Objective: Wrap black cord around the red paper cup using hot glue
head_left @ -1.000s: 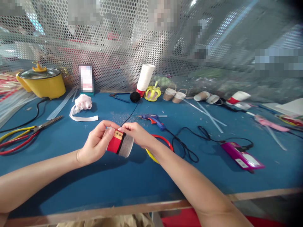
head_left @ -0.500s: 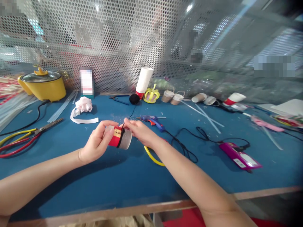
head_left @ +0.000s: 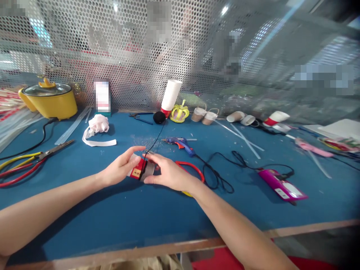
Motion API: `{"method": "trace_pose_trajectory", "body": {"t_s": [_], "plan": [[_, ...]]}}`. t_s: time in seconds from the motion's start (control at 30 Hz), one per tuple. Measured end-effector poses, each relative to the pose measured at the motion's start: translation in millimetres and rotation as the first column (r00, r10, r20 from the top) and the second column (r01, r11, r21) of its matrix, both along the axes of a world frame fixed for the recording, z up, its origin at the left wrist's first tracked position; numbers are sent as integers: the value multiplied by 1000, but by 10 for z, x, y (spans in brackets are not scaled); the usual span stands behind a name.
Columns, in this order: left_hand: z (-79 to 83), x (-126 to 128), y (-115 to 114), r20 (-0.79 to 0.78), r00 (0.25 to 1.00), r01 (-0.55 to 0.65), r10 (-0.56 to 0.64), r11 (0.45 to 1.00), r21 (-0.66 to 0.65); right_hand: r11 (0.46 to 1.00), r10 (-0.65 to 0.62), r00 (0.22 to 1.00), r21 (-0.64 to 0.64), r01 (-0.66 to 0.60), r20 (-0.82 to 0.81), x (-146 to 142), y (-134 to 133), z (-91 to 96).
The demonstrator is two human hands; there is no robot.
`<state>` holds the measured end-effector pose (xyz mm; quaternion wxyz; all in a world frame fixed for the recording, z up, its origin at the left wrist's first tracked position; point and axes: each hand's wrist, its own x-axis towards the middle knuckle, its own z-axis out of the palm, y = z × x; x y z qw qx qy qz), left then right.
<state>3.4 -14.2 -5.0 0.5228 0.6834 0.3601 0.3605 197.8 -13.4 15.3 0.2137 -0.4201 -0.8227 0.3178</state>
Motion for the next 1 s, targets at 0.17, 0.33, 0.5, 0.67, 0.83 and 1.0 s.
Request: {"method": "trace_pose_trajectory", "body": {"t_s": [0.17,0.33,0.5,0.67,0.83,1.0], "plan": [[-4,43,-37,-36,999,11,-8,996,89,970,-8,971,-240,-50,-238,-19,140,99],[-10,61,-52,-123,992,5,9,993,116,878,-150,902,-474,-66,-405,-194,365,183],[-29,42,-39,-219,962,-129,164,978,162,974,-109,993,-206,95,-55,-109,521,210],[3,40,-32,-198,953,-194,231,963,189,857,-513,821,213,470,252,514,726,261],[3,62,-38,-184,955,-183,233,950,254,817,-568,722,163,554,395,882,806,110],[-31,60,-55,-291,940,-93,180,953,289,746,-657,678,160,646,329,821,807,-77]]}}
